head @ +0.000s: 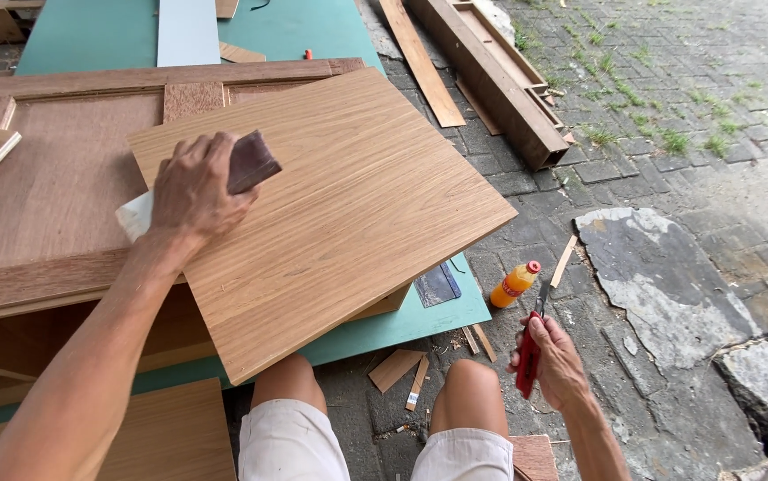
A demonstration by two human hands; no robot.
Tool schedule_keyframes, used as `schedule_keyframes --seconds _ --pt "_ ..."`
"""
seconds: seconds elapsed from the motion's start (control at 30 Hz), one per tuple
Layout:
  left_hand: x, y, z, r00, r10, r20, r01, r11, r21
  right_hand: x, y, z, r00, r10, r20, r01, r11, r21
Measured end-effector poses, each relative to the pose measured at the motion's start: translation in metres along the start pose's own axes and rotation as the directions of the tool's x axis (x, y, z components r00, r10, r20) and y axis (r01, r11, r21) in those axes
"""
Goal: The person sands the surface and edges of a square wooden panel using a hand-sanding block while sitting on the ground next to a wooden cabinet.
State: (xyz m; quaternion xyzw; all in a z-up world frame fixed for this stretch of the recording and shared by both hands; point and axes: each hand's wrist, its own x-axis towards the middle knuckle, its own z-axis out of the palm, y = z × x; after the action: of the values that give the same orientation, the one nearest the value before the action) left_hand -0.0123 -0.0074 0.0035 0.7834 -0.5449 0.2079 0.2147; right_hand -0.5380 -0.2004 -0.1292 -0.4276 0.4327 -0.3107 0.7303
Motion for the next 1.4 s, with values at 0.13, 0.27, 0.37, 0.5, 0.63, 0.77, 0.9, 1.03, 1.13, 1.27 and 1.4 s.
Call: schedule_keyframes --seconds 0.13,0.27,0.37,0.5,0.63,0.77,0.9,1.03,1.13,1.27,1.4 --pt "0.032 0.007 0.027 0.989 -0.106 0.107 0.106 0.994 0.011 -0.04 -0.09 0.064 0.967 -0.249 0.059 0.242 0.817 -0.524" --pt "0.028 0.011 0.034 0.927 -0.248 0.282 0.244 0.968 0.049 -0.025 -0.138 0.099 0.897 -0.406 0.176 0.283 0.221 -0.933" --pt "0.029 0.009 0.035 0.931 -0.244 0.272 0.239 0.97 0.051 0.03 -0.139 0.083 0.87 -0.411 0.271 0.272 -0.056 -0.961" --pt "0.03 0.017 0.026 0.908 -0.275 0.315 0.274 0.96 0.049 0.048 -0.141 0.088 0.883 -0.367 0.292 0.228 -0.208 -0.951" --pt "0.029 0.016 0.028 0.912 -0.276 0.303 0.283 0.959 0.023 0.026 -0.131 0.115 0.883 -0.328 0.335 0.261 -0.252 -0.932" --pt "0.027 0.017 0.032 0.932 -0.267 0.246 0.274 0.962 0.005 -0.037 -0.108 0.185 0.863 -0.188 0.47 0.417 -0.263 -0.87" --pt "0.024 0.007 0.047 0.981 -0.157 0.11 0.149 0.986 0.075 -0.051 -0.053 0.193 0.609 -0.143 0.78 0.626 -0.518 -0.584" --pt "0.026 0.005 0.048 0.983 -0.15 0.107 0.144 0.988 0.059 -0.04 -0.076 0.184 0.759 -0.172 0.628 0.564 -0.308 -0.766" --pt "0.025 0.005 0.05 0.981 -0.157 0.112 0.151 0.987 0.061 -0.04 -0.075 0.179 0.776 -0.215 0.593 0.519 -0.315 -0.794" --pt "0.025 0.003 0.057 0.986 -0.152 0.066 0.147 0.986 0.075 -0.106 -0.034 0.239 0.664 -0.109 0.74 0.701 -0.253 -0.667" --pt "0.026 0.005 0.054 0.986 -0.16 0.052 0.155 0.984 0.086 -0.078 -0.053 0.21 0.757 -0.082 0.648 0.63 -0.171 -0.757"
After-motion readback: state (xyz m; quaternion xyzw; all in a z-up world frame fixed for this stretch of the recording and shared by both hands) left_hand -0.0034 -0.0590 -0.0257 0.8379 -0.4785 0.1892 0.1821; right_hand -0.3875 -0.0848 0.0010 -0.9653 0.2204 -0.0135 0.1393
